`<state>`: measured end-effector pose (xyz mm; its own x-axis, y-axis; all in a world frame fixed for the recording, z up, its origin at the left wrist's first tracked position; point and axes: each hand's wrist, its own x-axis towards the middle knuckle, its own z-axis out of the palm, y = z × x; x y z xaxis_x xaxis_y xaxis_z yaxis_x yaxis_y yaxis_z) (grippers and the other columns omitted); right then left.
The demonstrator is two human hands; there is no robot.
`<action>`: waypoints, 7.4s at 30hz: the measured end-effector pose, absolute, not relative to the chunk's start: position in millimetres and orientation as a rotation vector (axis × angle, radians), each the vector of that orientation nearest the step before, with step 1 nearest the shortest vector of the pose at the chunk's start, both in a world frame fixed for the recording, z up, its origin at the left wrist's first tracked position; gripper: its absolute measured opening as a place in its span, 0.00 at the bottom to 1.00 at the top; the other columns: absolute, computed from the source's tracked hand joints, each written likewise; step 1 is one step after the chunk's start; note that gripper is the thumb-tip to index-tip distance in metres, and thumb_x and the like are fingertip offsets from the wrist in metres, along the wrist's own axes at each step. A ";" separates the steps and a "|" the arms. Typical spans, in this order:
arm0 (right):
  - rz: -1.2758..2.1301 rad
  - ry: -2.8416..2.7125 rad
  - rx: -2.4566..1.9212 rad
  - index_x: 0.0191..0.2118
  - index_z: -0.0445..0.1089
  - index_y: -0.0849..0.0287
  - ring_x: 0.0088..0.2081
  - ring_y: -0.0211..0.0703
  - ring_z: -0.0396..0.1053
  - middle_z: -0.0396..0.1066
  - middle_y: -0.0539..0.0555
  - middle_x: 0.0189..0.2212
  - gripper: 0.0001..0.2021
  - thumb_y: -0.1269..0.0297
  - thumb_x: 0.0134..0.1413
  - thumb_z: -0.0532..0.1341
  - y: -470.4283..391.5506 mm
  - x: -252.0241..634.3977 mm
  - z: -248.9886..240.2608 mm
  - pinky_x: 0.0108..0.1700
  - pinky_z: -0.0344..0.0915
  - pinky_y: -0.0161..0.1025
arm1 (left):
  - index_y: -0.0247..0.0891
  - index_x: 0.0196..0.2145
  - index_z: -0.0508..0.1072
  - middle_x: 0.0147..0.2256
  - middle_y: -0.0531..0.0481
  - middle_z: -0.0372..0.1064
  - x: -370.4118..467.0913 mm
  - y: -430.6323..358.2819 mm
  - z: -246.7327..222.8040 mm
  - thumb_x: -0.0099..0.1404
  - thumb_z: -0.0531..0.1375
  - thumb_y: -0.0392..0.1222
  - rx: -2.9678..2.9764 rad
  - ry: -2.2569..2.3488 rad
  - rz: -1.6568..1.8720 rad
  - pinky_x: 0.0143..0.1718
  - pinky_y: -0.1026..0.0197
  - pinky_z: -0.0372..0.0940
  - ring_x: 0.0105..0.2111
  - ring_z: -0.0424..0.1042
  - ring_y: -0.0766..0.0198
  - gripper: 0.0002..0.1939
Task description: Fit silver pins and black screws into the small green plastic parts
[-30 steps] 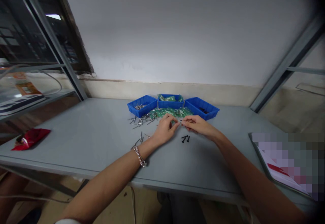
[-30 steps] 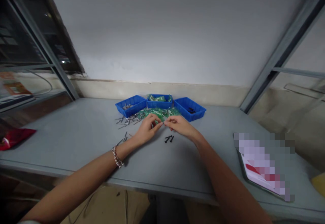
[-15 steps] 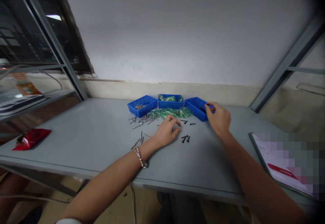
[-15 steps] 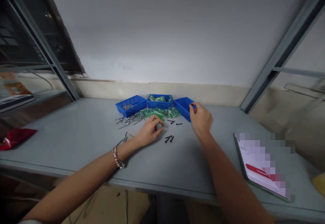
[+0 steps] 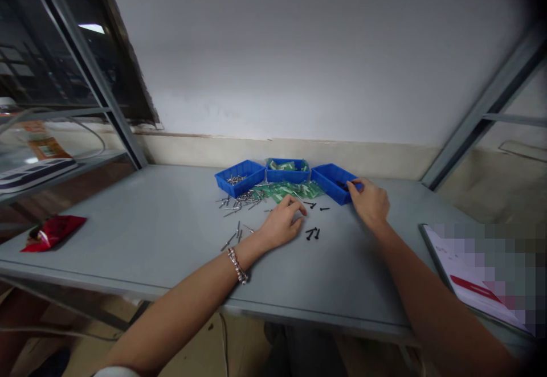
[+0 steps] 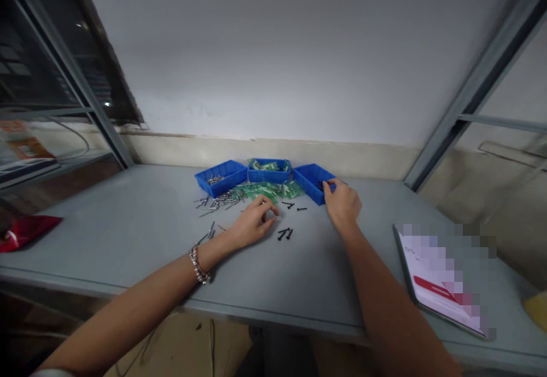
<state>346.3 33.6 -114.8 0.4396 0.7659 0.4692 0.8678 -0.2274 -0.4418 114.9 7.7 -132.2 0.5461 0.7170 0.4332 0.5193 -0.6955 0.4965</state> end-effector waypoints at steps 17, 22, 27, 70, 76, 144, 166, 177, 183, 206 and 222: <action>-0.054 -1.584 -1.881 0.46 0.67 0.59 0.29 0.47 0.65 0.68 0.55 0.25 0.18 0.57 0.52 0.53 30.1 337.6 -105.8 0.31 0.57 0.40 | 0.38 0.37 0.66 0.40 0.46 0.57 114.6 8.7 -131.7 0.58 0.52 0.33 2.492 1.070 0.874 0.35 0.59 0.63 0.34 0.63 0.63 0.09; 0.557 -2.155 -1.544 0.32 0.72 0.60 0.22 0.38 0.61 0.64 0.50 0.18 0.09 0.63 0.46 0.57 24.7 321.4 -103.2 0.25 0.55 0.35 | 0.38 0.38 0.66 0.41 0.46 0.57 113.5 10.4 -131.5 0.58 0.52 0.34 2.482 1.108 0.908 0.34 0.59 0.63 0.34 0.62 0.63 0.09; 0.884 -2.366 -1.398 0.28 0.73 0.58 0.21 0.34 0.58 0.62 0.47 0.17 0.06 0.65 0.41 0.61 16.8 311.4 -101.7 0.23 0.52 0.33 | 0.38 0.38 0.66 0.40 0.46 0.57 112.2 11.9 -132.0 0.58 0.52 0.33 2.491 1.090 0.948 0.36 0.58 0.63 0.34 0.62 0.63 0.09; 1.102 -1.893 -1.282 0.30 0.65 0.61 0.16 0.30 0.53 0.60 0.47 0.18 0.14 0.54 0.51 0.54 11.9 293.2 -102.8 0.20 0.48 0.32 | 0.34 0.25 0.66 0.24 0.52 0.60 116.7 22.4 -131.0 0.59 0.53 0.43 1.894 1.014 1.096 0.27 0.65 0.55 0.25 0.58 0.69 0.10; 1.216 -1.870 -1.220 0.26 0.61 0.60 0.15 0.28 0.50 0.60 0.47 0.18 0.17 0.52 0.54 0.51 12.0 291.3 -106.5 0.18 0.46 0.31 | 0.35 0.29 0.68 0.30 0.50 0.61 116.1 19.1 -129.1 0.59 0.55 0.40 2.065 1.047 1.171 0.32 0.63 0.57 0.30 0.60 0.66 0.06; -0.234 -1.830 -1.846 0.41 0.66 0.58 0.34 0.46 0.65 0.66 0.59 0.35 0.13 0.58 0.55 0.50 29.7 318.0 -95.3 0.32 0.57 0.39 | 0.36 0.35 0.69 0.38 0.45 0.62 143.4 -10.5 -133.7 0.56 0.58 0.49 2.682 1.117 0.608 0.38 0.56 0.62 0.36 0.65 0.58 0.14; 0.703 -2.142 -1.474 0.20 0.66 0.59 0.24 0.38 0.59 0.63 0.50 0.19 0.15 0.56 0.51 0.53 23.6 317.8 -98.3 0.28 0.54 0.35 | 0.34 0.34 0.65 0.34 0.42 0.65 143.5 10.6 -132.4 0.62 0.51 0.43 2.738 1.110 0.594 0.35 0.57 0.62 0.32 0.67 0.58 0.09; 1.251 -1.900 -1.374 0.23 0.64 0.60 0.16 0.31 0.51 0.59 0.48 0.16 0.20 0.49 0.53 0.50 12.2 311.4 -91.4 0.18 0.46 0.32 | 0.36 0.31 0.66 0.29 0.51 0.68 133.3 18.3 -118.2 0.61 0.56 0.40 2.484 0.980 1.116 0.31 0.65 0.59 0.28 0.66 0.66 0.04; 1.338 -1.894 -1.323 0.24 0.64 0.61 0.16 0.30 0.49 0.57 0.47 0.16 0.19 0.49 0.53 0.51 10.7 312.7 -90.9 0.17 0.44 0.32 | 0.36 0.32 0.66 0.28 0.52 0.68 133.0 19.8 -122.3 0.61 0.56 0.41 2.492 0.978 1.184 0.31 0.65 0.60 0.28 0.66 0.67 0.05; 0.034 -2.320 -1.979 0.39 0.70 0.57 0.34 0.45 0.68 0.70 0.55 0.30 0.11 0.71 0.48 0.55 29.3 324.4 -107.4 0.34 0.57 0.36 | 0.36 0.44 0.61 0.43 0.44 0.57 128.1 22.5 -126.4 0.60 0.56 0.39 2.566 1.210 1.051 0.41 0.55 0.63 0.39 0.64 0.59 0.13; -0.107 -2.394 -1.489 0.33 0.66 0.59 0.31 0.41 0.66 0.69 0.52 0.28 0.06 0.70 0.49 0.54 11.9 291.5 -101.2 0.31 0.56 0.34 | 0.32 0.35 0.70 0.27 0.48 0.69 131.8 37.0 -133.3 0.60 0.53 0.36 1.971 0.975 0.949 0.29 0.64 0.61 0.25 0.65 0.67 0.08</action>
<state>291.5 11.9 -101.2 -0.4062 0.8612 0.3056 0.8849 0.4541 -0.1035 131.8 37.0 -133.3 0.4402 0.8501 0.2891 0.3121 -0.4467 0.8385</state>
